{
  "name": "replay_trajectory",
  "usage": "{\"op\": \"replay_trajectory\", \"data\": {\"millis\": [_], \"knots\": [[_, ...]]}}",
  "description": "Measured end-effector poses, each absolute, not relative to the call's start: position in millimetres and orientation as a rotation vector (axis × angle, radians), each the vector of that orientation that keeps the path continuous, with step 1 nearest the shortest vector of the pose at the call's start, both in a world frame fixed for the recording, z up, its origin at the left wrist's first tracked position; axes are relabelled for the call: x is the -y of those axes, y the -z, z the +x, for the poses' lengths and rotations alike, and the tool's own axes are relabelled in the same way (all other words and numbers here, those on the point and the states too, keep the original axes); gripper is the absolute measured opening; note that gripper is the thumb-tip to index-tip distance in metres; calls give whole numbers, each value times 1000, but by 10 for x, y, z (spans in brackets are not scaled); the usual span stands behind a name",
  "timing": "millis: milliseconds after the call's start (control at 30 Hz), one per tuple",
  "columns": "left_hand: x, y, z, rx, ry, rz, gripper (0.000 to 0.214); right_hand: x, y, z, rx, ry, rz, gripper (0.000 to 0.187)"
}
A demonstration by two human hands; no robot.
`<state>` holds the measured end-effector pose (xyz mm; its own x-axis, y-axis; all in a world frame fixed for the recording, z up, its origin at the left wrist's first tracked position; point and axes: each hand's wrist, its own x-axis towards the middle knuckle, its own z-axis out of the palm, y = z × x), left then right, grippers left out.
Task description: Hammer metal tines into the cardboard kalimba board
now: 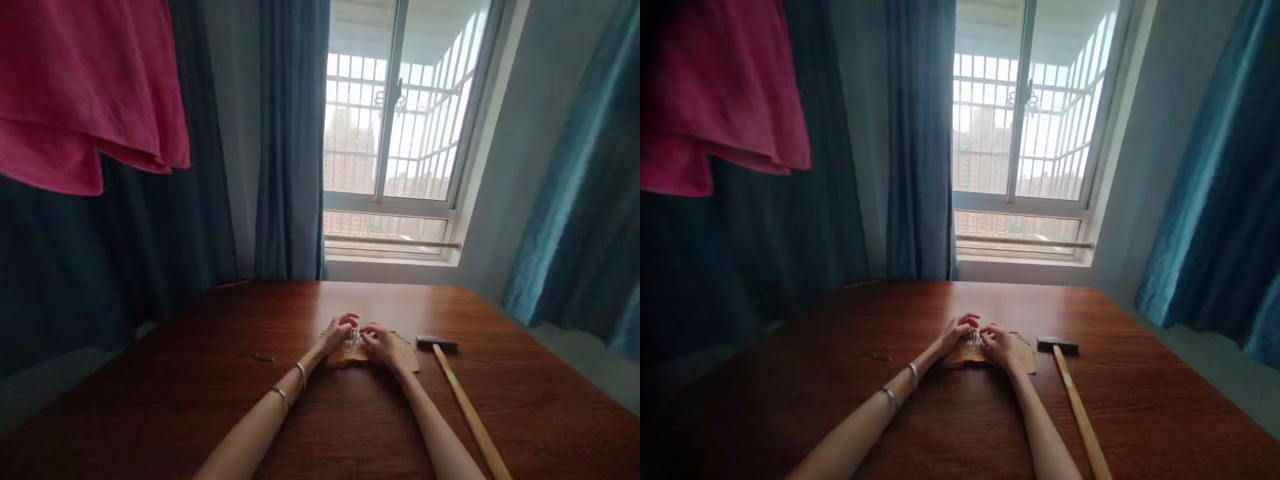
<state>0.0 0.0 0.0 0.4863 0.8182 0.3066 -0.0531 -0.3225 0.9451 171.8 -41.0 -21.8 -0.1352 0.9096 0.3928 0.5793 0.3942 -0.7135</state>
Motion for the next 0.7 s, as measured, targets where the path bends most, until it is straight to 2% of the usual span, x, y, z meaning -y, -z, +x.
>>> {"op": "replay_trajectory", "data": {"millis": [333,500,700], "knots": [[-9,26,28,-728,-875,1930,39,411,244,1731,1826,-482,-1249,20],[-39,111,68,-785,-912,1989,27,435,198,1712,1786,-481,-1245,9],[-47,124,71,-796,-917,2011,22,462,134,1720,1749,-521,-1247,11]]}}
